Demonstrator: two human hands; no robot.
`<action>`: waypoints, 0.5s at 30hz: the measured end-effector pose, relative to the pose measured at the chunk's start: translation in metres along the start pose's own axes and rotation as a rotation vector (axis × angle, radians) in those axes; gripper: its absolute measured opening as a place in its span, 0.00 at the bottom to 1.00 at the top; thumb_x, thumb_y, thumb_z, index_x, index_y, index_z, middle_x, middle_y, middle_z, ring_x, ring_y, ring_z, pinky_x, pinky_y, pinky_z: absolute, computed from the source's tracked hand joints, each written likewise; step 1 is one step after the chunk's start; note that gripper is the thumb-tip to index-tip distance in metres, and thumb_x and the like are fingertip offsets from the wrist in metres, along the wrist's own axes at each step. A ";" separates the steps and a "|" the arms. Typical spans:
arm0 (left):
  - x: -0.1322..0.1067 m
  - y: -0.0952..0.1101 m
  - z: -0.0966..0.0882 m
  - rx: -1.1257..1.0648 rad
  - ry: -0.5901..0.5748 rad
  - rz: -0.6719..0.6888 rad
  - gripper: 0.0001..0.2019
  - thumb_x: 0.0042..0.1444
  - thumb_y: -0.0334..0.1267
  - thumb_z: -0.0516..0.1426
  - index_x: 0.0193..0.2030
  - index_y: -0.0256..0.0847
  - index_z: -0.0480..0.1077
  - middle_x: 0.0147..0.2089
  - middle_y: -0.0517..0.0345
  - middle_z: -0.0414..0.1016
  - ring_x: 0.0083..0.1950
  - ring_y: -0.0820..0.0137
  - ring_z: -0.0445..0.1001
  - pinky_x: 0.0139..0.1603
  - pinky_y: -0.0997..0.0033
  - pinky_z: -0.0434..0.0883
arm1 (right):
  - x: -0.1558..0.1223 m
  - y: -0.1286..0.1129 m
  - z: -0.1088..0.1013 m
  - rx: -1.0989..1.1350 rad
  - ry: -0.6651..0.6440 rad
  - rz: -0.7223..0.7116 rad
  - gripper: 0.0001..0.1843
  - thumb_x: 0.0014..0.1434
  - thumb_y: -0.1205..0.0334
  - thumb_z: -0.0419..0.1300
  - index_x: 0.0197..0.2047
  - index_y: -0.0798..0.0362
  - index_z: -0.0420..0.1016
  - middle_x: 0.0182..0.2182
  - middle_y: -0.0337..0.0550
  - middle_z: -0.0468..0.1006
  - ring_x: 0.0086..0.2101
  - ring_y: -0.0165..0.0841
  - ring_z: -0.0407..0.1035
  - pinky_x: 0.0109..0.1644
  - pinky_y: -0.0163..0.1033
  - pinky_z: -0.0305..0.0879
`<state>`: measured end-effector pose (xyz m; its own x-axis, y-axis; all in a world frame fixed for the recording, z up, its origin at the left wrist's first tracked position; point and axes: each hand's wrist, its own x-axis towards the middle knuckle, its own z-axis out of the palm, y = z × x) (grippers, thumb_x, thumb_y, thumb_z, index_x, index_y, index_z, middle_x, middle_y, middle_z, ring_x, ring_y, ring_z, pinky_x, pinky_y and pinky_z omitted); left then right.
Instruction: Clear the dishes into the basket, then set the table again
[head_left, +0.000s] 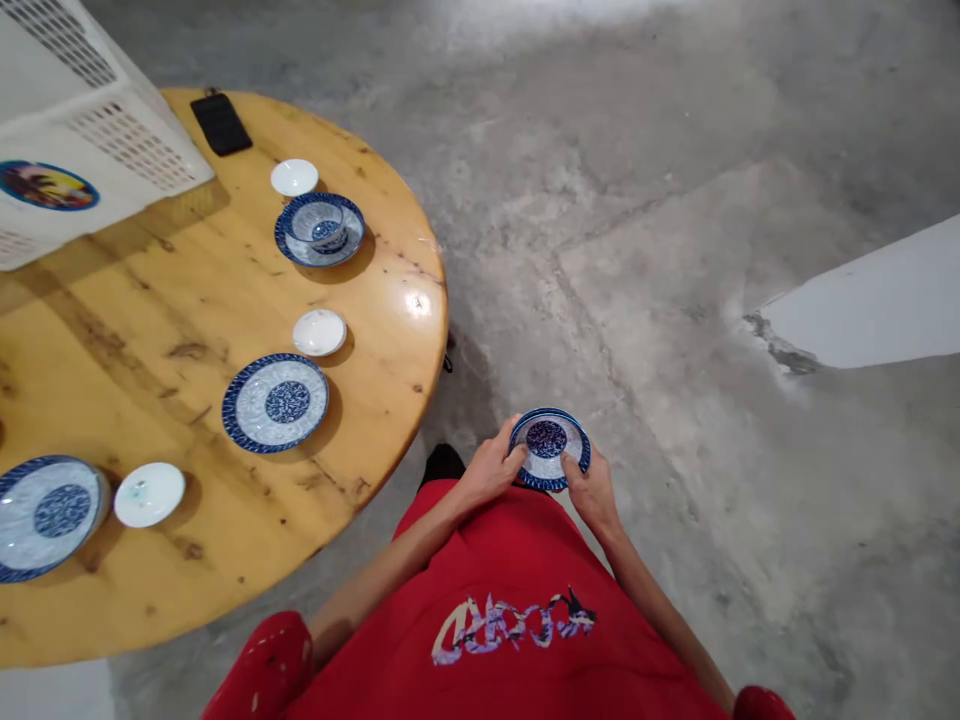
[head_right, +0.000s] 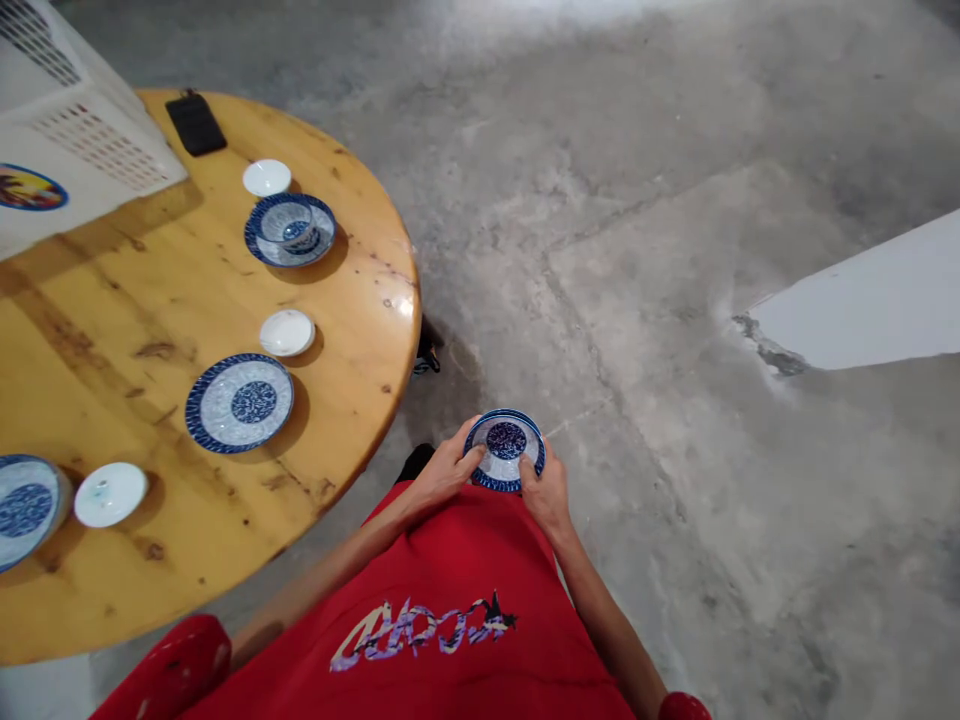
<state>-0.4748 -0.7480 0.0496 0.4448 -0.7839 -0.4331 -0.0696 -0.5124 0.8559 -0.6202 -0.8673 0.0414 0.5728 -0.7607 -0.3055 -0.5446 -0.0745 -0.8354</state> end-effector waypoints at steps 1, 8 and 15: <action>0.006 0.003 0.000 0.012 0.004 0.002 0.27 0.63 0.43 0.48 0.68 0.40 0.59 0.51 0.53 0.79 0.50 0.63 0.78 0.55 0.64 0.71 | 0.005 0.000 -0.002 0.016 0.000 0.002 0.20 0.57 0.53 0.54 0.47 0.56 0.74 0.38 0.49 0.82 0.37 0.41 0.75 0.45 0.44 0.71; 0.042 0.015 -0.023 0.014 0.143 -0.030 0.25 0.62 0.41 0.47 0.66 0.43 0.62 0.49 0.55 0.80 0.48 0.63 0.79 0.51 0.67 0.72 | 0.067 -0.025 0.006 0.009 -0.073 -0.063 0.15 0.56 0.52 0.55 0.41 0.50 0.75 0.34 0.49 0.82 0.35 0.43 0.75 0.41 0.45 0.73; 0.095 0.025 -0.088 -0.047 0.352 -0.102 0.26 0.63 0.43 0.47 0.67 0.43 0.61 0.36 0.58 0.80 0.37 0.64 0.80 0.41 0.69 0.72 | 0.175 -0.086 0.044 -0.089 -0.265 -0.243 0.14 0.56 0.52 0.55 0.39 0.50 0.75 0.33 0.48 0.82 0.33 0.42 0.75 0.38 0.44 0.73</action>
<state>-0.3554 -0.8044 0.0542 0.7282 -0.5564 -0.4002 0.0284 -0.5589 0.8287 -0.4464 -0.9656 0.0402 0.8240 -0.5218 -0.2208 -0.4180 -0.2967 -0.8586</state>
